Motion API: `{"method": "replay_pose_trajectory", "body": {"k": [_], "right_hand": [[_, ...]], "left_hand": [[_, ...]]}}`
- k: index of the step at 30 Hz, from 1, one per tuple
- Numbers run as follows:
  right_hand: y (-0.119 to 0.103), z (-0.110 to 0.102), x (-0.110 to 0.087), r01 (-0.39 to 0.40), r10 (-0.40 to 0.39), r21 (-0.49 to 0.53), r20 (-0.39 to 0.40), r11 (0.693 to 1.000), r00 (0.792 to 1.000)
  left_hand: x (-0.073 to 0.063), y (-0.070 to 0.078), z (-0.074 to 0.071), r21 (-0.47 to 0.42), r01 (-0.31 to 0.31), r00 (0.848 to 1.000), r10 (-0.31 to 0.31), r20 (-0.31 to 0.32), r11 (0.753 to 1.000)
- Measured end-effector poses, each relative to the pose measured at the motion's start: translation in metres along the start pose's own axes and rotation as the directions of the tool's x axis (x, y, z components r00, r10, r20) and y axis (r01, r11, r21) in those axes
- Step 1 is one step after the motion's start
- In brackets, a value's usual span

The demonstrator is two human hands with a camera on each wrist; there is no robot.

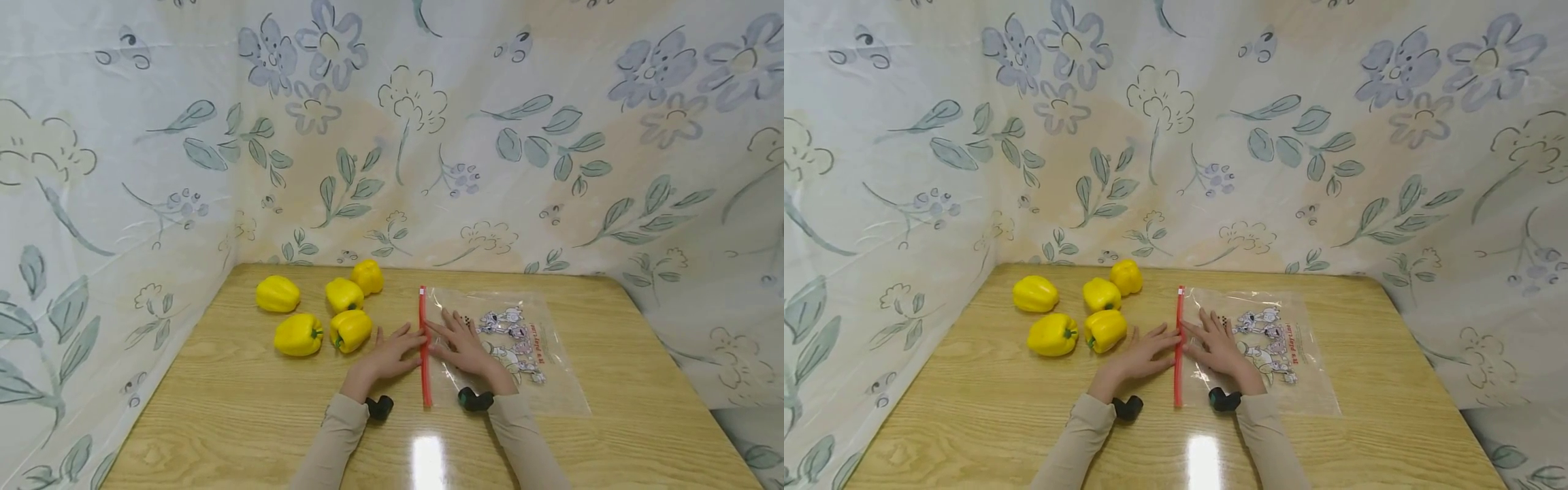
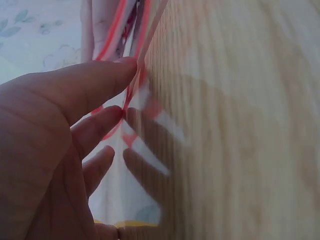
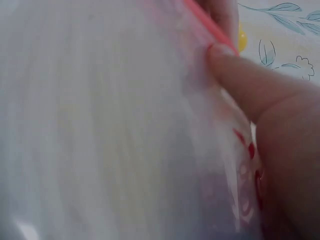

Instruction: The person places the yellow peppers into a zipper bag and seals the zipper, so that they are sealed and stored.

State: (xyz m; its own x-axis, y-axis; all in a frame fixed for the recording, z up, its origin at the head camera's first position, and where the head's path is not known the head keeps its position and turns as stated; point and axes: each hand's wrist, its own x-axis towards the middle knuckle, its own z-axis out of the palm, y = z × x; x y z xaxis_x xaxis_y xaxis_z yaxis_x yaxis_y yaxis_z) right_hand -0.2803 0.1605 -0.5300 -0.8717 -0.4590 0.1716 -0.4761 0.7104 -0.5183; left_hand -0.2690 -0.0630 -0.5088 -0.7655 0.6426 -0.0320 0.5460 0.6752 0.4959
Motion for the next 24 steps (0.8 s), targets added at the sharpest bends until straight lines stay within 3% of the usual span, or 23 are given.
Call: {"method": "replay_pose_trajectory", "body": {"k": [24], "right_hand": [[0.0042, 0.0031, 0.0035, 0.061, -0.060, 0.021, -0.018, 0.998, 0.998]], "left_hand": [[0.0021, -0.0058, 0.0029, 0.037, -0.032, 0.999, 0.031, 0.015, 0.999]]}}
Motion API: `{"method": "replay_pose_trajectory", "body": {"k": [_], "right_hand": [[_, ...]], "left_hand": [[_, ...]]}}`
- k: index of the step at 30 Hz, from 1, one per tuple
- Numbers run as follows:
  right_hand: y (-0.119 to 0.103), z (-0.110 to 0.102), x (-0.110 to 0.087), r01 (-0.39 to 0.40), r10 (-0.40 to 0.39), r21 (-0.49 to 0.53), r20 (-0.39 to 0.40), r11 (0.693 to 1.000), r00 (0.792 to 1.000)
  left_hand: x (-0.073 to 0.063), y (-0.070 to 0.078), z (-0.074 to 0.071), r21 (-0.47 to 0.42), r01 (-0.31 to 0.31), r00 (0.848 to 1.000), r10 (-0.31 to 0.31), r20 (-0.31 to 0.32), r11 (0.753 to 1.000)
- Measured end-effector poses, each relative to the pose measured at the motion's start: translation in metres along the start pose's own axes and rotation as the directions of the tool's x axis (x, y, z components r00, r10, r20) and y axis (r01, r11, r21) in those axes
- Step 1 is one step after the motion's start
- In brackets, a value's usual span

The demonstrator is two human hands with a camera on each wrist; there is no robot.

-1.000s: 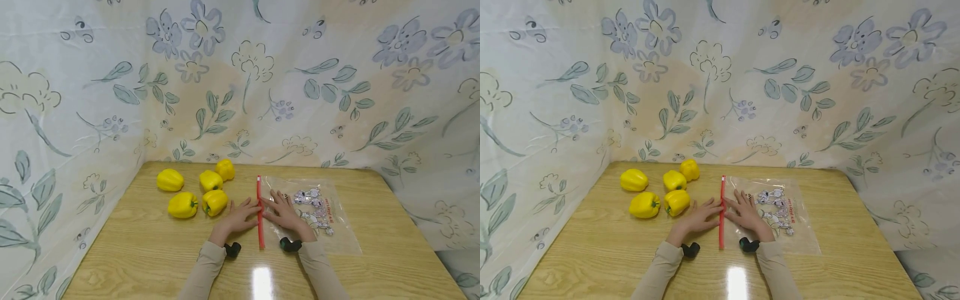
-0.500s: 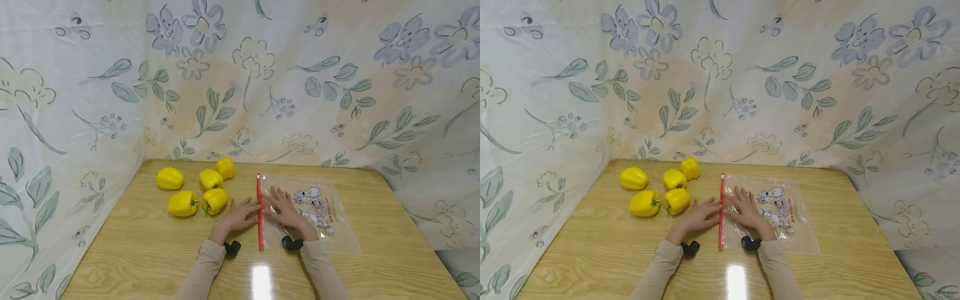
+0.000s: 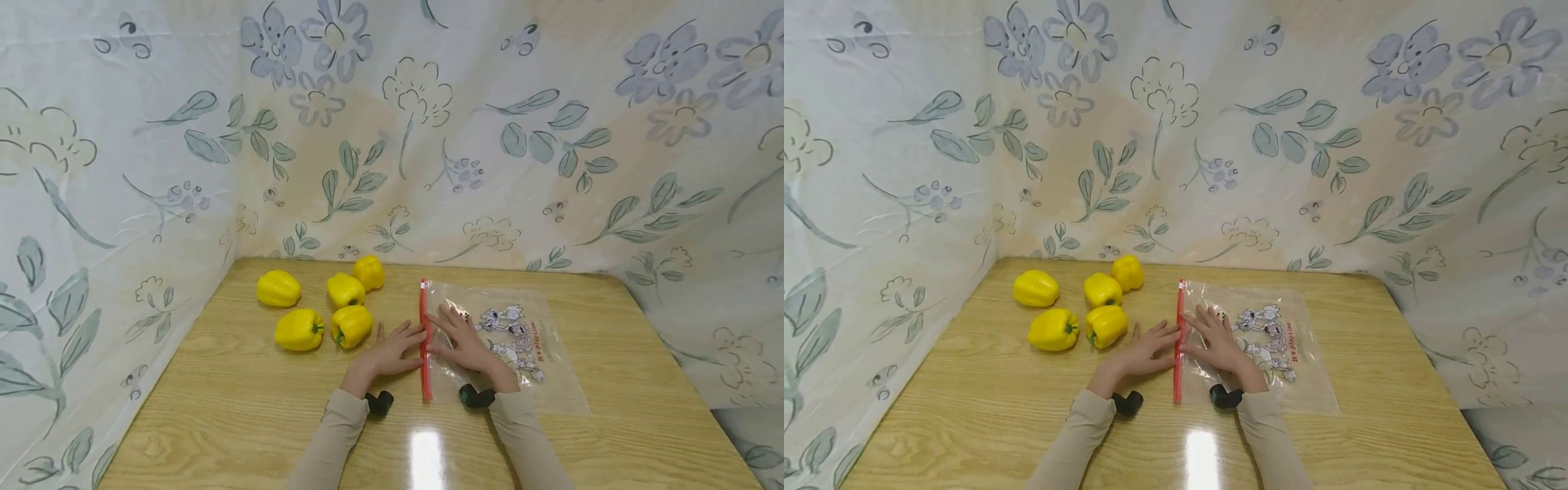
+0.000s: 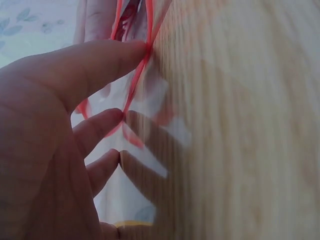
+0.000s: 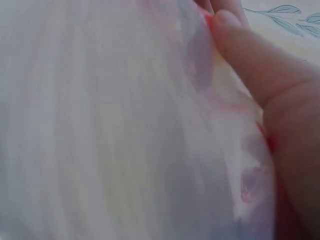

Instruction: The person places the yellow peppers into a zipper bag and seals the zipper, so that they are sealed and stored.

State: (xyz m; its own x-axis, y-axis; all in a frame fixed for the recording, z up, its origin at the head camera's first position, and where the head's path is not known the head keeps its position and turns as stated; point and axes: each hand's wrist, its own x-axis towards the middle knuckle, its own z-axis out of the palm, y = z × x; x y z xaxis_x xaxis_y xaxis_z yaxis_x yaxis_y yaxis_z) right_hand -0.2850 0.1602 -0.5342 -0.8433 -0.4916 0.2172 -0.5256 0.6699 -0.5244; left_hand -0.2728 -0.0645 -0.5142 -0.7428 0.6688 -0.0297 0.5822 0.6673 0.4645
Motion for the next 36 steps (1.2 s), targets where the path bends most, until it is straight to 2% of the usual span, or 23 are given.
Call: {"method": "replay_pose_trajectory", "body": {"k": [13, 25, 36], "right_hand": [[-0.002, -0.002, 0.000, -0.002, 0.001, 0.013, 0.026, 1.000, 1.000], [-0.006, -0.004, -0.002, 0.002, -0.002, 0.046, -0.001, 0.999, 1.000], [-0.014, -0.009, -0.004, -0.030, 0.030, 0.007, -0.025, 1.000, 0.999]], "left_hand": [[-0.001, 0.001, -0.001, 0.001, 0.005, 1.000, -0.005, 0.009, 1.000], [0.000, 0.002, -0.003, -0.002, -0.001, 1.000, 0.001, 0.030, 1.000], [-0.001, 0.003, -0.004, 0.016, 0.011, 0.999, -0.012, 0.048, 1.000]]}}
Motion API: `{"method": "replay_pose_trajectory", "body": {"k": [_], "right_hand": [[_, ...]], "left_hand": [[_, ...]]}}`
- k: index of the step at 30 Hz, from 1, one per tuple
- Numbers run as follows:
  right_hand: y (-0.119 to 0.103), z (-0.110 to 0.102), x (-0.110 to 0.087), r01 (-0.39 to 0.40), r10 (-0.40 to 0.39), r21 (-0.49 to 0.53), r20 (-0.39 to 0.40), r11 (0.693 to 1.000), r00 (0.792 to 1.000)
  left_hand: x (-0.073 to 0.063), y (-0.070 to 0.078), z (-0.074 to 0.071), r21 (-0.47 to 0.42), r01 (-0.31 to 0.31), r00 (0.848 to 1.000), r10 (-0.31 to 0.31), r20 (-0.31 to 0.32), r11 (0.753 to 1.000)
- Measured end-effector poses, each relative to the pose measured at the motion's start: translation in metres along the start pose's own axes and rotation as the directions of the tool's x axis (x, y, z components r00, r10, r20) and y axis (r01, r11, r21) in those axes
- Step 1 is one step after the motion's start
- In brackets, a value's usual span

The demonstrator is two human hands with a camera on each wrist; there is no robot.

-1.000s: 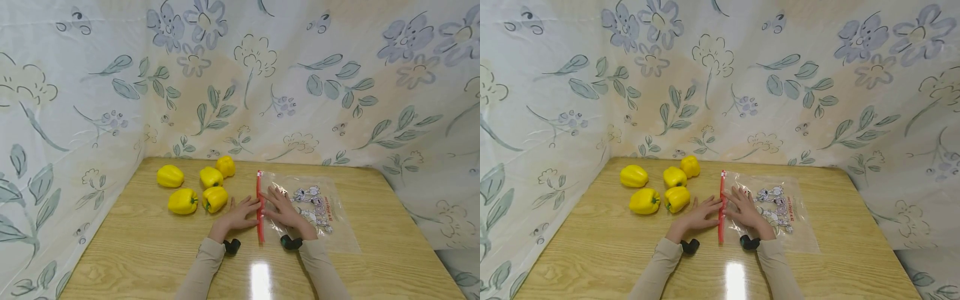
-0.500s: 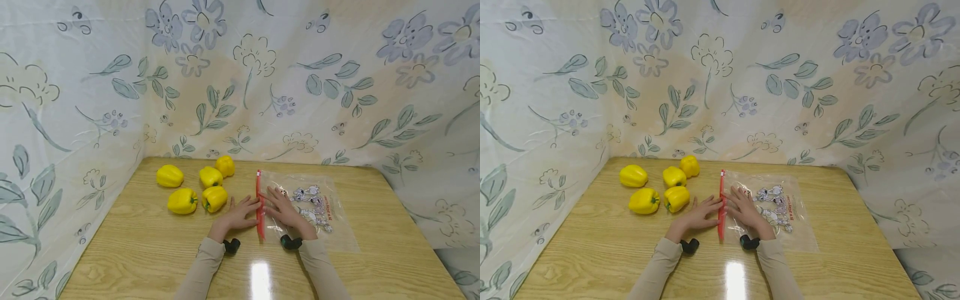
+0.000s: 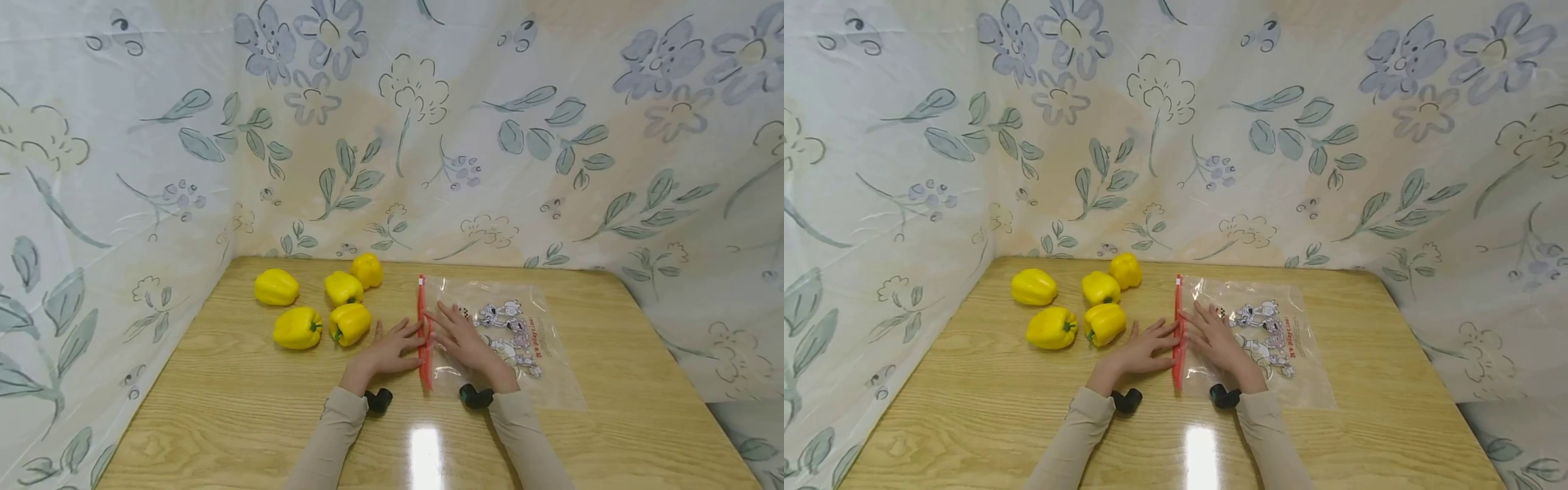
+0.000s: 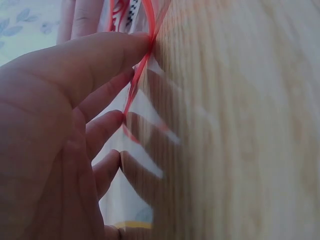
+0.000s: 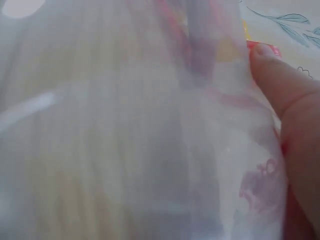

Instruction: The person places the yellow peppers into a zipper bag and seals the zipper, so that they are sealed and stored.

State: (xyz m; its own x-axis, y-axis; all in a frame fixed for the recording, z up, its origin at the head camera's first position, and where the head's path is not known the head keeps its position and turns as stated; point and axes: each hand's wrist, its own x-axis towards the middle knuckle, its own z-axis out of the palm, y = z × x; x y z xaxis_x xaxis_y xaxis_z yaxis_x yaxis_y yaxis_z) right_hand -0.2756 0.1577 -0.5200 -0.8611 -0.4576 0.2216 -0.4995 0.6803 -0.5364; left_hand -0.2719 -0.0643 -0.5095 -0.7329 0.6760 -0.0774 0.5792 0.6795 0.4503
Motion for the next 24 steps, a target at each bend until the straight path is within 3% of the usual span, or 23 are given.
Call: {"method": "replay_pose_trajectory", "body": {"k": [15, 24], "right_hand": [[-0.004, -0.012, -0.005, -0.020, 0.024, 0.108, -0.036, 0.994, 0.999], [-0.007, -0.021, -0.005, 0.040, -0.030, 0.096, -0.104, 0.995, 0.994]], "left_hand": [[0.001, -0.002, 0.004, -0.006, -0.004, 1.000, 0.004, -0.020, 1.000], [0.002, -0.001, 0.005, 0.003, 0.002, 1.000, -0.002, -0.013, 1.000]]}}
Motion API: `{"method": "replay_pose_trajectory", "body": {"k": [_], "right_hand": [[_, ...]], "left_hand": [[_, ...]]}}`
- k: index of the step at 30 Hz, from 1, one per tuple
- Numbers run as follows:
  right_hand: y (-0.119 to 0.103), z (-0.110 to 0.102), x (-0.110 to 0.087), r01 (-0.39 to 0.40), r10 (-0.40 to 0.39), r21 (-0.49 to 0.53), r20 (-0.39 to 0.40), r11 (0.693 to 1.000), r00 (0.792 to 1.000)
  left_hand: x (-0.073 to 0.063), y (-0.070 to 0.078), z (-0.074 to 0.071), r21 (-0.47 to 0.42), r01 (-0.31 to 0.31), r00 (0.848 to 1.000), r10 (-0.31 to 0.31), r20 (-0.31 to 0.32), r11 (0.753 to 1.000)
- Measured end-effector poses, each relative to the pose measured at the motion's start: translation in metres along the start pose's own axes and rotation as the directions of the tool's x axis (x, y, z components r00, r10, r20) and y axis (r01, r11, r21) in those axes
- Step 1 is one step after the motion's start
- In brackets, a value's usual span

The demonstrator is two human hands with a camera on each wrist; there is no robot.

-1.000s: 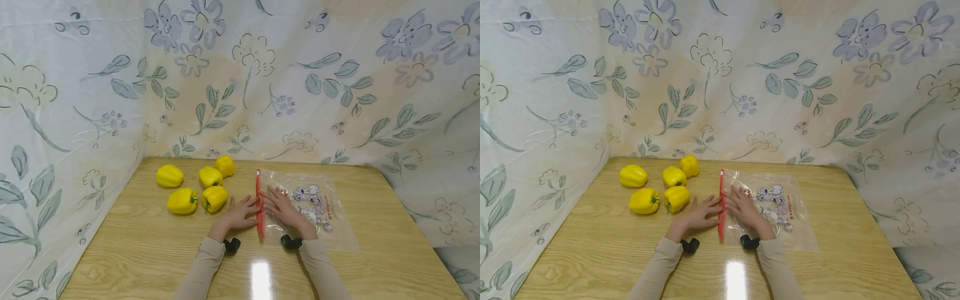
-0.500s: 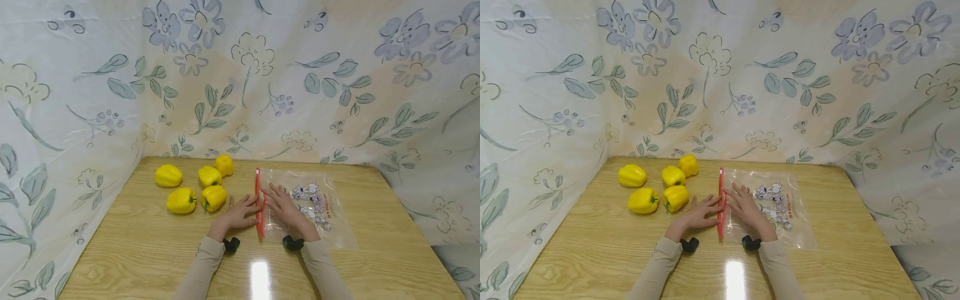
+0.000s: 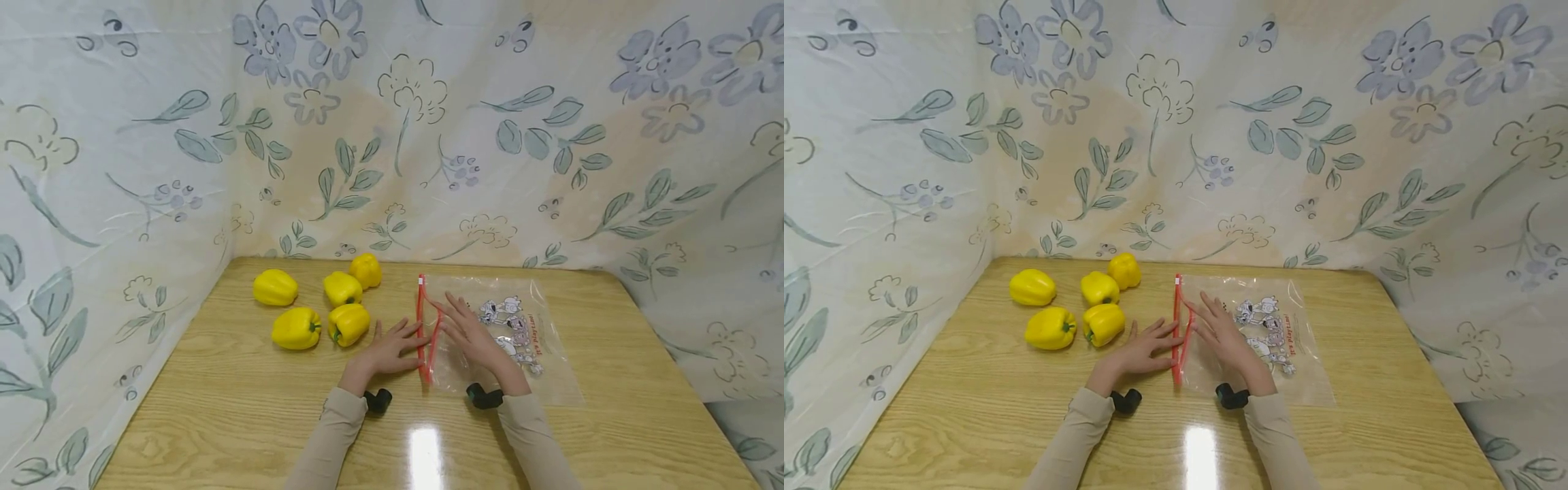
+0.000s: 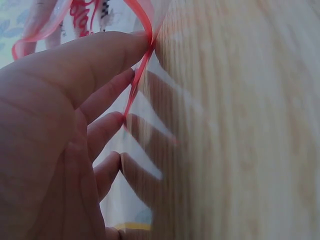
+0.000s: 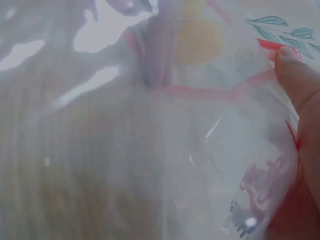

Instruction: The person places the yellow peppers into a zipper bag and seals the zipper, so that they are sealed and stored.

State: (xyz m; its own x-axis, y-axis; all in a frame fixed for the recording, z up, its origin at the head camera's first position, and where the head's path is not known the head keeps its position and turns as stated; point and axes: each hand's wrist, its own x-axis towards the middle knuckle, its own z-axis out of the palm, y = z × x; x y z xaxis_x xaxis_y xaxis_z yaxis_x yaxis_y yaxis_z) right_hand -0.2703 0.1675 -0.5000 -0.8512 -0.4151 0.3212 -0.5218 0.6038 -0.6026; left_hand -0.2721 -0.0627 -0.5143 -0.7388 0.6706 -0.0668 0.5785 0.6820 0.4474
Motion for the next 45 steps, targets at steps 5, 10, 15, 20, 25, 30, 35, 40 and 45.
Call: {"method": "replay_pose_trajectory", "body": {"k": [5, 10, 15, 20, 25, 30, 35, 40, 45], "right_hand": [[-0.001, -0.002, -0.001, 0.005, -0.005, -0.031, -0.011, 1.000, 1.000], [-0.003, -0.005, -0.002, -0.016, 0.015, -0.016, -0.012, 1.000, 1.000], [-0.007, -0.009, -0.001, 0.020, -0.020, -0.016, -0.037, 1.000, 0.999], [-0.012, -0.012, 0.000, 0.029, -0.029, -0.003, -0.050, 1.000, 0.998], [-0.015, -0.014, -0.001, 0.027, -0.028, -0.013, -0.072, 1.000, 0.997], [-0.014, -0.014, -0.002, 0.032, -0.033, -0.020, -0.074, 0.999, 0.997], [-0.011, -0.013, -0.003, 0.032, -0.033, -0.019, -0.070, 0.999, 0.997], [-0.006, -0.010, -0.003, 0.018, -0.018, -0.008, -0.073, 1.000, 0.997], [-0.003, -0.008, -0.003, 0.012, -0.012, 0.001, -0.075, 1.000, 0.997]], "left_hand": [[0.000, 0.001, 0.001, 0.009, 0.001, 1.000, -0.001, -0.001, 1.000], [-0.001, 0.001, 0.002, 0.000, 0.003, 1.000, -0.003, -0.002, 1.000], [-0.001, 0.001, 0.003, -0.001, 0.002, 1.000, -0.002, -0.001, 1.000], [-0.002, 0.002, 0.001, -0.015, -0.005, 1.000, 0.005, 0.001, 1.000], [-0.003, 0.003, 0.000, -0.023, -0.012, 1.000, 0.012, -0.008, 1.000], [-0.003, 0.004, 0.000, -0.014, -0.014, 1.000, 0.014, -0.014, 1.000], [-0.002, 0.004, 0.001, -0.015, -0.008, 1.000, 0.008, -0.020, 1.000], [-0.001, 0.006, 0.002, -0.013, -0.003, 0.999, 0.003, -0.035, 1.000], [0.001, 0.005, 0.004, -0.017, -0.013, 0.998, 0.012, -0.056, 1.000]]}}
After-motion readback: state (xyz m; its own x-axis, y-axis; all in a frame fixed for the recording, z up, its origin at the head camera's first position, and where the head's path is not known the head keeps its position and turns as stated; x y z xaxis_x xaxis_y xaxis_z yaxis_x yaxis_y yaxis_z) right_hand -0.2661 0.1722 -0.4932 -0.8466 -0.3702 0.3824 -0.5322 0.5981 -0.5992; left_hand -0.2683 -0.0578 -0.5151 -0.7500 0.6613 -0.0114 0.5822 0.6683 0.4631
